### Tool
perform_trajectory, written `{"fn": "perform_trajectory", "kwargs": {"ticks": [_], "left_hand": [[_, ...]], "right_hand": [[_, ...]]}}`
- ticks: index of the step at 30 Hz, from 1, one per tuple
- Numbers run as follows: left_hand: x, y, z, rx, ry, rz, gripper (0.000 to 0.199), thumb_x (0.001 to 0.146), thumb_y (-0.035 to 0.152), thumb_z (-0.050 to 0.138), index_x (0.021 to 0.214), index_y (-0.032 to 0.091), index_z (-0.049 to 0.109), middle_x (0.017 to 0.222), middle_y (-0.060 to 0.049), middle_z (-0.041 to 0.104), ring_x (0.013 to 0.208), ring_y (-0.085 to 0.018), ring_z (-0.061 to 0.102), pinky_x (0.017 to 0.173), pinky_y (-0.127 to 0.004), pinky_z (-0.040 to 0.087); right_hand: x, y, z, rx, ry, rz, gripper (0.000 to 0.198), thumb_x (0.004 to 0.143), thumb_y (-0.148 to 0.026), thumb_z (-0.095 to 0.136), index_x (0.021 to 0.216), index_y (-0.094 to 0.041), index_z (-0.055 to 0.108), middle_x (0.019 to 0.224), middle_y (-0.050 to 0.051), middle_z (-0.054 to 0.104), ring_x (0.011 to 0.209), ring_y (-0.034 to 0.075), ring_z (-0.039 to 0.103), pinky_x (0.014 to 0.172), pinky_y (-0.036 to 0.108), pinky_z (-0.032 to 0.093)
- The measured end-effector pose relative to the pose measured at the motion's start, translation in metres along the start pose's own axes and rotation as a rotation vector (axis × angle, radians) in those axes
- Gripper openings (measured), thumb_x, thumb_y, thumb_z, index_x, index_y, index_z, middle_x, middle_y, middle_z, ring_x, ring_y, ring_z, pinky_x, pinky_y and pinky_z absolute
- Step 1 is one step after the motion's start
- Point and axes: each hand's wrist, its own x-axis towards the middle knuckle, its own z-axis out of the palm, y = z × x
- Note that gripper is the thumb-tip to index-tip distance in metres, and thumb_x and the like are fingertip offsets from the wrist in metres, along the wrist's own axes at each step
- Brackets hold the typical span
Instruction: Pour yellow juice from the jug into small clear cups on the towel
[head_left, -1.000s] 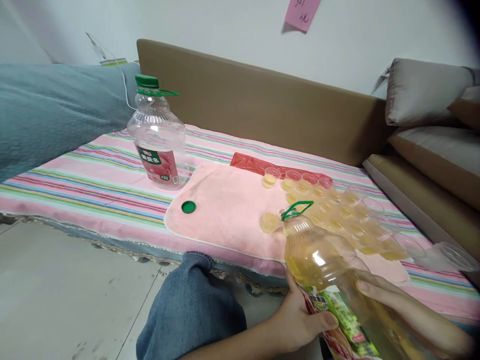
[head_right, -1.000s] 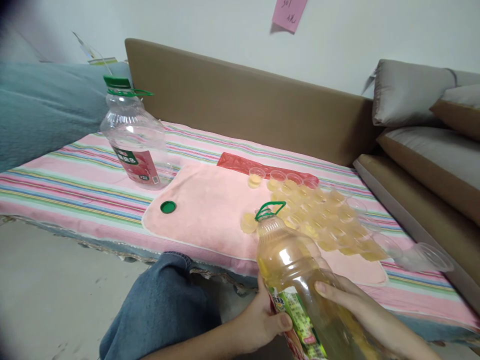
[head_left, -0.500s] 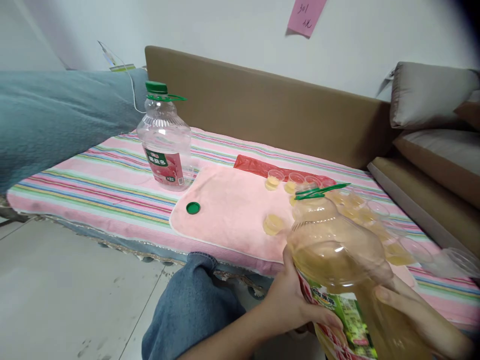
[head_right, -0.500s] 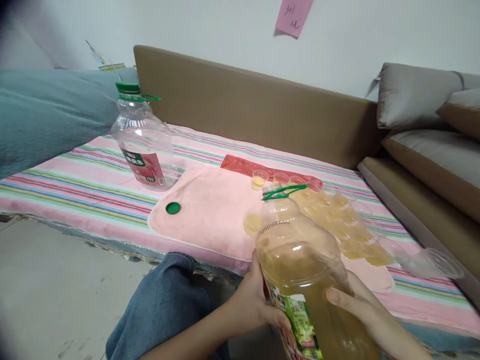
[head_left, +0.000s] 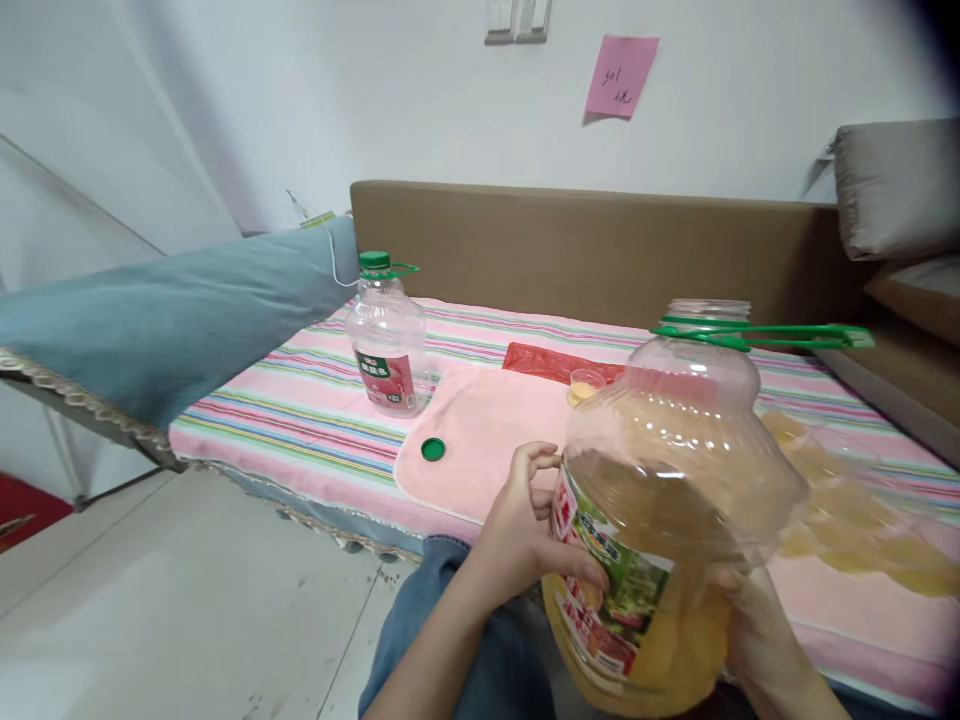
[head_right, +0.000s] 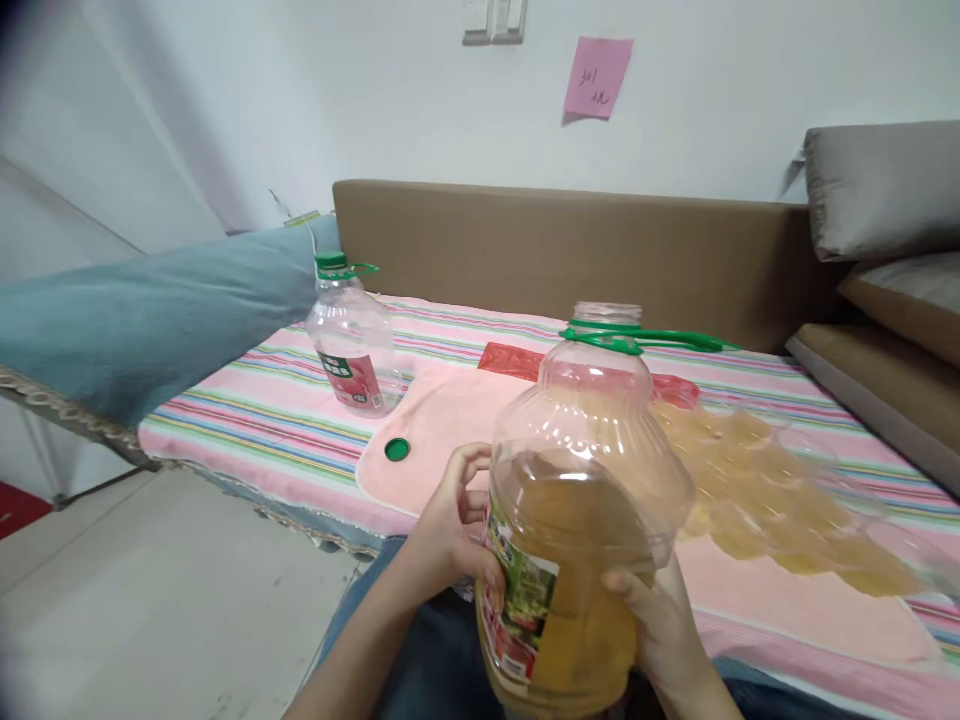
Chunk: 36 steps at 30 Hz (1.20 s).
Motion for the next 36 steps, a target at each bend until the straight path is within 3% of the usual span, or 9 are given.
{"fn": "perform_trajectory", "kwargs": {"ticks": [2,4,7,10,14,16,20,30,36], "left_hand": [[0.003,0.011,-0.019,0.054,0.043,0.03,0.104,0.027,0.036,0.095,0.118,0.024,0.046,0.124,-0.011,0.057,0.092,-0.024,0.068,0.07,-0.027,0.052],[0.007,0.023,-0.038,0.143,0.072,0.126,0.092,0.035,0.041,0.093,0.115,0.021,0.053,0.116,-0.01,0.062,0.1,-0.025,0.065,0.08,-0.03,0.051],[0.017,0.042,-0.067,0.328,0.169,0.279,0.074,0.051,0.052,0.086,0.114,0.02,0.062,0.123,-0.012,0.062,0.116,-0.029,0.057,0.096,-0.037,0.045],[0.03,0.057,-0.092,0.364,0.241,0.31,0.065,0.059,0.056,0.08,0.113,0.021,0.067,0.123,-0.012,0.065,0.116,-0.031,0.058,0.095,-0.041,0.046],[0.049,0.064,-0.119,0.298,0.252,0.369,0.051,0.073,0.05,0.073,0.114,0.02,0.068,0.122,-0.011,0.067,0.122,-0.03,0.056,0.103,-0.044,0.043],[0.057,0.062,-0.131,0.285,0.17,0.37,0.061,0.068,0.047,0.078,0.122,0.022,0.064,0.13,-0.01,0.062,0.131,-0.03,0.049,0.112,-0.045,0.035],[0.072,0.053,-0.151,0.264,0.085,0.321,0.09,0.05,0.03,0.091,0.132,0.024,0.055,0.144,-0.01,0.05,0.14,-0.033,0.036,0.117,-0.048,0.026],[0.087,0.017,-0.18,0.156,0.215,0.215,0.106,0.05,0.024,0.09,0.143,0.022,0.04,0.153,-0.014,0.036,0.141,-0.036,0.031,0.113,-0.05,0.034],[0.087,0.0,-0.195,0.188,0.221,0.241,0.102,0.056,0.03,0.087,0.145,0.025,0.036,0.152,-0.012,0.038,0.14,-0.034,0.035,0.111,-0.043,0.039]], "right_hand": [[0.013,0.001,0.026,0.093,-0.019,-0.051,0.093,0.058,-0.066,0.077,0.137,-0.025,0.046,0.118,0.013,0.069,0.103,0.037,0.066,0.086,0.048,0.057],[0.028,0.003,0.05,0.169,-0.043,-0.095,0.088,0.06,-0.059,0.079,0.134,-0.023,0.048,0.115,0.013,0.07,0.099,0.036,0.068,0.08,0.046,0.059],[0.054,0.007,0.085,0.229,-0.047,-0.183,0.074,0.063,-0.05,0.081,0.126,-0.02,0.054,0.113,0.013,0.07,0.1,0.033,0.068,0.081,0.044,0.058],[0.079,0.009,0.12,0.219,0.019,-0.291,0.066,0.063,-0.043,0.082,0.119,-0.018,0.056,0.114,0.013,0.069,0.103,0.031,0.066,0.086,0.043,0.056],[0.108,0.012,0.16,0.187,0.084,-0.383,0.062,0.064,-0.043,0.08,0.115,-0.017,0.056,0.108,0.013,0.069,0.098,0.03,0.067,0.082,0.042,0.056],[0.122,0.019,0.174,0.178,0.116,-0.415,0.063,0.061,-0.042,0.082,0.113,-0.017,0.056,0.105,0.011,0.068,0.095,0.029,0.067,0.079,0.039,0.057],[0.146,0.039,0.188,0.169,0.1,-0.444,0.063,0.059,-0.038,0.084,0.11,-0.017,0.055,0.101,0.009,0.068,0.092,0.028,0.066,0.076,0.038,0.057],[0.178,0.091,0.194,0.145,0.026,-0.442,0.064,0.059,-0.032,0.084,0.114,-0.016,0.057,0.103,0.009,0.067,0.097,0.029,0.064,0.081,0.039,0.054],[0.183,0.098,0.201,0.165,-0.059,-0.443,0.071,0.058,-0.028,0.086,0.121,-0.019,0.055,0.112,0.01,0.065,0.105,0.031,0.062,0.088,0.043,0.052]]}}
